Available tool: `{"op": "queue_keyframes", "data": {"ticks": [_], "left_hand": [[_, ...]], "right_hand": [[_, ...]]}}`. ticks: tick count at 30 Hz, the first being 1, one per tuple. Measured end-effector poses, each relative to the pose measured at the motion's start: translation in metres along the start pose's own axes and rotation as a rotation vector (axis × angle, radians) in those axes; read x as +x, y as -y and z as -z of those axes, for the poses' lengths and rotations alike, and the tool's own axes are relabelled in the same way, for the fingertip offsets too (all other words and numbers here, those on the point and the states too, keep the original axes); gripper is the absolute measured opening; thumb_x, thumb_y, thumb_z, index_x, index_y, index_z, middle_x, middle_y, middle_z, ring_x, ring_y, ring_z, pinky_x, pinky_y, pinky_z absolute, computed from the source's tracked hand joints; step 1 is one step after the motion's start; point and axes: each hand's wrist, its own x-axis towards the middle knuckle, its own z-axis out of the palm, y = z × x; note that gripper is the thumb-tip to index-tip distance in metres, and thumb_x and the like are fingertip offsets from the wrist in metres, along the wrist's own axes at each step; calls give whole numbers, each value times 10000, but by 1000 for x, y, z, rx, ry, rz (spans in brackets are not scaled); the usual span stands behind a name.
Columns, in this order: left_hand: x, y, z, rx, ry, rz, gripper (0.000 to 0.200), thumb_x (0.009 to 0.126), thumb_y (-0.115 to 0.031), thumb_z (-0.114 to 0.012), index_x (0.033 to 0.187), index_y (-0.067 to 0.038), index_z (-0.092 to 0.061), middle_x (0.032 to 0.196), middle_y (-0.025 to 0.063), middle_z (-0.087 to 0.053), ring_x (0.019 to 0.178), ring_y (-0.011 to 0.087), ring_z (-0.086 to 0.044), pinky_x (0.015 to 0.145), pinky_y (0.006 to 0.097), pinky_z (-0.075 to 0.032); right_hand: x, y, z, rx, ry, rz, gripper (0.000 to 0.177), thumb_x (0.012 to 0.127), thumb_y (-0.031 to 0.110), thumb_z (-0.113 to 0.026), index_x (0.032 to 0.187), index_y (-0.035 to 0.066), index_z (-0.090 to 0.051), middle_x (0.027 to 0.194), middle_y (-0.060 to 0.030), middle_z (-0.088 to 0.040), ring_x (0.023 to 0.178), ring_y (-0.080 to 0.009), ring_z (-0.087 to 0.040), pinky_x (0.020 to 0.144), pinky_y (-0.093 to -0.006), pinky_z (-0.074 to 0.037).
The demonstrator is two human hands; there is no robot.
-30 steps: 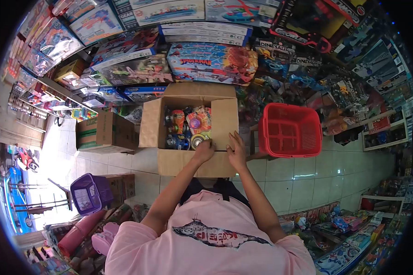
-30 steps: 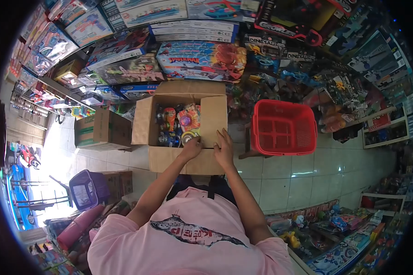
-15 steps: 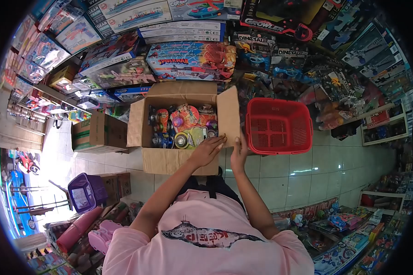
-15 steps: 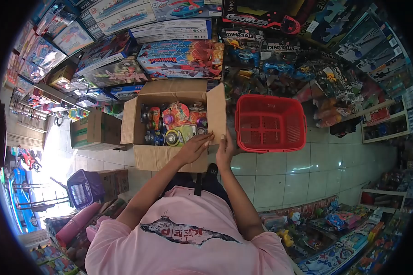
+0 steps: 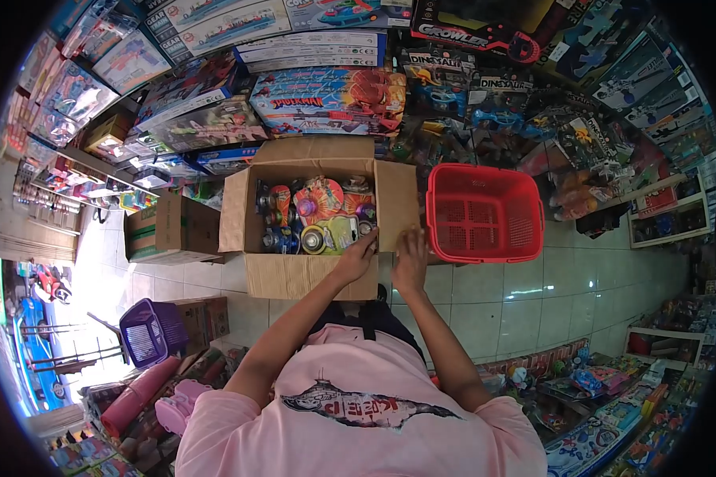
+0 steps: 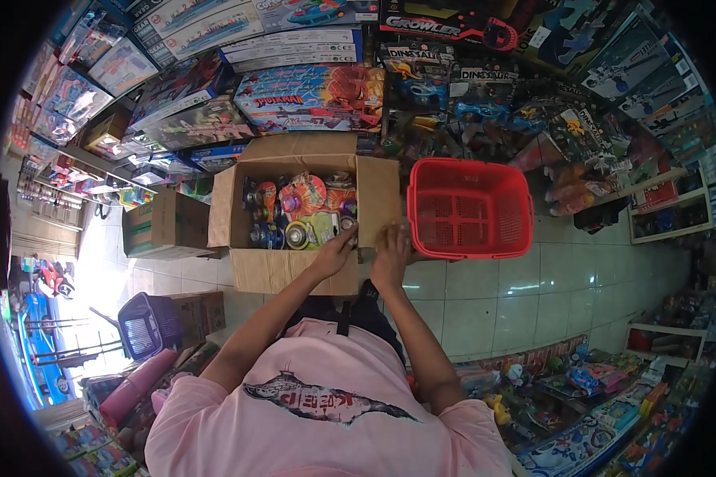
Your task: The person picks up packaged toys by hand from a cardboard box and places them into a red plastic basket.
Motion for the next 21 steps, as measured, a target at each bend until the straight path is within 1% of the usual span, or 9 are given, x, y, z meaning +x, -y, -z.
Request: {"op": "queue_keyframes", "data": {"ticks": [2,3,5,8,10,12,15,18,21], "left_hand": [[-1,3,-1,-6,13,10,496,957,-87,-504,1442,-29,-416,1249,280,-584,1144,399,-589,959,413,-475],[0,4,-1,-11,23,15,501,954,-75,-501,1446,-43,-416,1254,272,-585,1144,397,-590,962,412,-473],[3,11,-2,-22,42,12,499,956,-78,-502,1447,-57,-420,1259,260,-588,1142,395,-591,960,412,-474],[5,16,4,-18,65,-22,497,959,-86,-504,1449,-78,-425,1267,240,-591,1146,391,-589,958,414,-475],[5,11,7,-11,66,-54,496,960,-92,-505,1450,-85,-426,1270,233,-593,1152,389,-586,958,416,-475],[2,-1,16,-59,106,57,461,943,-96,-531,1402,-68,-487,1239,228,-614,1123,387,-603,949,416,-482],[-4,-5,37,-88,126,29,369,911,-111,-580,1274,-44,-586,1156,214,-651,1060,377,-625,915,419,-495],[-17,24,64,156,-75,-51,279,877,-128,-625,1140,-33,-635,1062,197,-671,1001,359,-631,884,426,-502],[-25,55,105,271,-136,113,325,841,-159,-666,1141,-40,-625,1128,188,-639,1044,351,-611,895,442,-496]], "right_hand": [[-2,-9,-35,271,72,185,636,850,-34,-540,1451,-67,-337,1529,-250,-293,1410,-420,-295,1165,-457,-265],[-2,-10,-47,269,73,184,636,850,-34,-540,1451,-67,-337,1529,-250,-293,1410,-420,-295,1165,-457,-265],[2,-6,-65,681,163,120,543,907,-41,-464,1443,-18,-382,1507,-196,-365,1418,-342,-331,1143,-390,-317],[4,-11,-71,861,189,110,553,887,-37,-487,1434,12,-419,1483,-210,-402,1370,-346,-402,1124,-378,-338],[6,-13,-62,904,230,45,520,891,-36,-485,1408,20,-455,1435,-203,-454,1333,-350,-442,1094,-376,-367],[8,-9,-48,943,270,-21,490,895,-36,-482,1382,27,-491,1387,-197,-505,1297,-354,-481,1064,-375,-395],[9,16,-15,735,118,-100,401,884,-26,-530,1281,20,-565,1225,-157,-587,1162,-288,-578,971,-335,-442],[22,51,0,798,21,39,298,879,-20,-544,1173,-3,-587,1171,-166,-610,1155,-345,-565,993,-408,-433],[44,69,-30,627,49,218,353,859,53,-614,1204,3,-561,1189,-178,-582,1151,-370,-544,978,-434,-439]]}}
